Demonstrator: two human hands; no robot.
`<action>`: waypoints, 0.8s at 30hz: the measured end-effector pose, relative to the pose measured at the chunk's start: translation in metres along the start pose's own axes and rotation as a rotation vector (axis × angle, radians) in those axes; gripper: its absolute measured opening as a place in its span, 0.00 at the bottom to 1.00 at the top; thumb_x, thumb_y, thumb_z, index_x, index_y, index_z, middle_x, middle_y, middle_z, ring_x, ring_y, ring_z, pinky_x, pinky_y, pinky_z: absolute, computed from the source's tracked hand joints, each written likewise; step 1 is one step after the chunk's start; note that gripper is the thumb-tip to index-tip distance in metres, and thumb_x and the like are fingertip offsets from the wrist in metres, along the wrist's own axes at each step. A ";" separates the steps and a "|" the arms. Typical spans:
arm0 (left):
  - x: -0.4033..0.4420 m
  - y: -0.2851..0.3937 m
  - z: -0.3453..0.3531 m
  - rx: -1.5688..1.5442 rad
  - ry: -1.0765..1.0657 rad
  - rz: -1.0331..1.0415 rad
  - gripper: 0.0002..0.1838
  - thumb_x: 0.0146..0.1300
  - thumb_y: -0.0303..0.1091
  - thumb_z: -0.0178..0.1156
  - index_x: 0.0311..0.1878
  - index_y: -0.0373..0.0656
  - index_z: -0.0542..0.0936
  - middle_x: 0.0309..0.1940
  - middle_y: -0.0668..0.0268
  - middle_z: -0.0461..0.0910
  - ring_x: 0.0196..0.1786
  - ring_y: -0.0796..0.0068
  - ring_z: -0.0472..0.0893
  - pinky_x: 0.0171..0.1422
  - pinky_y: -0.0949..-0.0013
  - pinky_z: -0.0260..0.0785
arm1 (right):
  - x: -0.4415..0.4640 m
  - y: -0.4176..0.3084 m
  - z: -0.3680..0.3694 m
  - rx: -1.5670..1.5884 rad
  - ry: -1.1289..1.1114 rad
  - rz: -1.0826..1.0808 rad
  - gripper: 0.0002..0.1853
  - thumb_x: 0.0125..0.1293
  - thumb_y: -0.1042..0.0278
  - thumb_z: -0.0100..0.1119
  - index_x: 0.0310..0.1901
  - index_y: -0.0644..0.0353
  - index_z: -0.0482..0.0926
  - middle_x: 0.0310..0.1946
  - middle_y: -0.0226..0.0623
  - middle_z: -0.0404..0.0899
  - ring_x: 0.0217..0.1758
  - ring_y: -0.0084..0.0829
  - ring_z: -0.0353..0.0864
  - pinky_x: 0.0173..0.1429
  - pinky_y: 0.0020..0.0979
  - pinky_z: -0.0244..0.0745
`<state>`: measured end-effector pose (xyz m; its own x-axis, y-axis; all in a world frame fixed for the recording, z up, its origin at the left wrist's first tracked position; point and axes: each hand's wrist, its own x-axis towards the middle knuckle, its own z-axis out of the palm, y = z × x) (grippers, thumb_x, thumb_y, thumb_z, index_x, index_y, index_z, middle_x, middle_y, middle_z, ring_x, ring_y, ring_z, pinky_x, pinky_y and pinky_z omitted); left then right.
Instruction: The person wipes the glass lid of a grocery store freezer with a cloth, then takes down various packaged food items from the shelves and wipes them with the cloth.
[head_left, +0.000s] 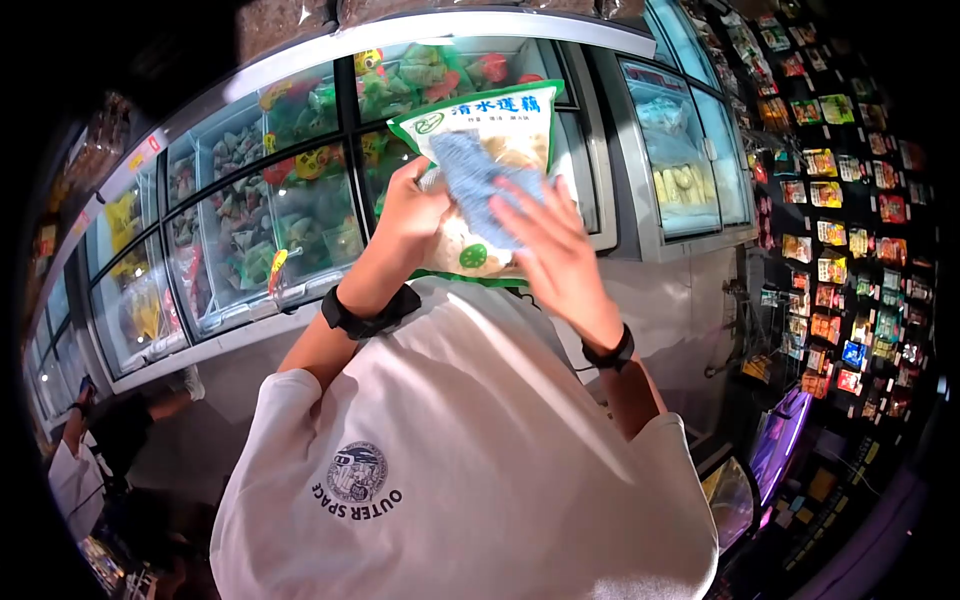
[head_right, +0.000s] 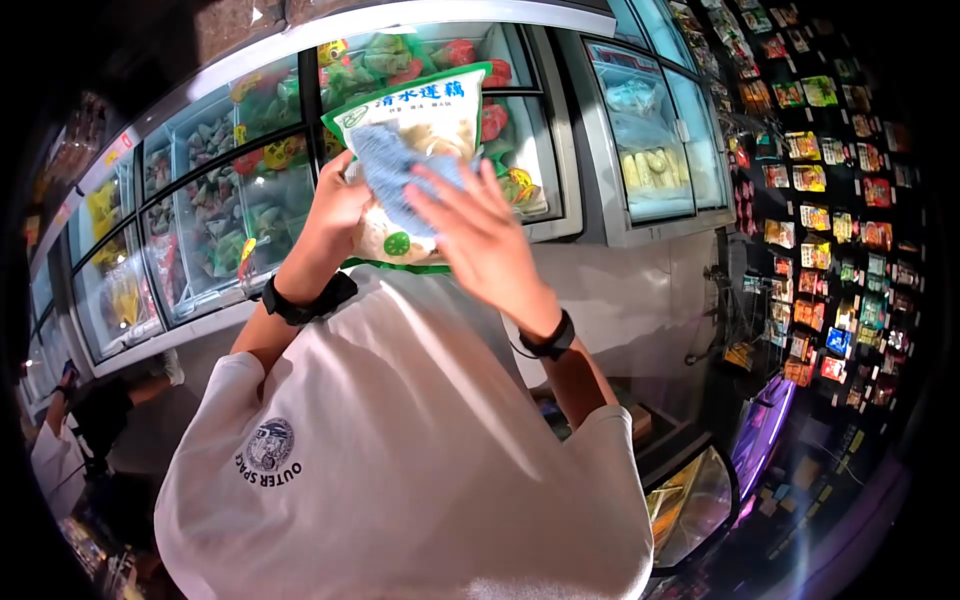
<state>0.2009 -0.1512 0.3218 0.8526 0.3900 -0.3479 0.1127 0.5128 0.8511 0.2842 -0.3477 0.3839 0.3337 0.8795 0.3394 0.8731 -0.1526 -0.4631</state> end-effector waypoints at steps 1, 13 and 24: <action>-0.002 0.001 0.002 -0.090 -0.011 0.029 0.19 0.62 0.20 0.65 0.57 0.33 0.80 0.45 0.63 0.85 0.40 0.76 0.84 0.46 0.73 0.77 | 0.000 0.012 -0.002 0.033 0.046 0.056 0.30 0.64 0.78 0.60 0.70 0.54 0.75 0.72 0.43 0.70 0.77 0.51 0.66 0.82 0.56 0.49; -0.018 0.029 0.030 -0.382 -0.059 0.147 0.23 0.63 0.23 0.70 0.61 0.32 0.76 0.48 0.59 0.85 0.46 0.73 0.86 0.51 0.71 0.81 | -0.002 -0.022 -0.048 0.331 0.121 0.131 0.23 0.74 0.69 0.47 0.65 0.69 0.77 0.77 0.60 0.58 0.81 0.52 0.59 0.81 0.46 0.51; -0.041 0.059 0.045 -0.701 -0.362 0.211 0.34 0.70 0.38 0.65 0.74 0.37 0.65 0.59 0.57 0.80 0.54 0.67 0.84 0.59 0.64 0.78 | -0.051 0.020 -0.051 1.664 0.609 0.708 0.27 0.81 0.51 0.45 0.73 0.58 0.66 0.72 0.42 0.69 0.74 0.44 0.69 0.75 0.53 0.65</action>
<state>0.1955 -0.1714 0.4041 0.9456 0.3226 0.0427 -0.3122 0.8622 0.3989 0.3025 -0.4183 0.3988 0.8102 0.5479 -0.2083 -0.5125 0.4897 -0.7053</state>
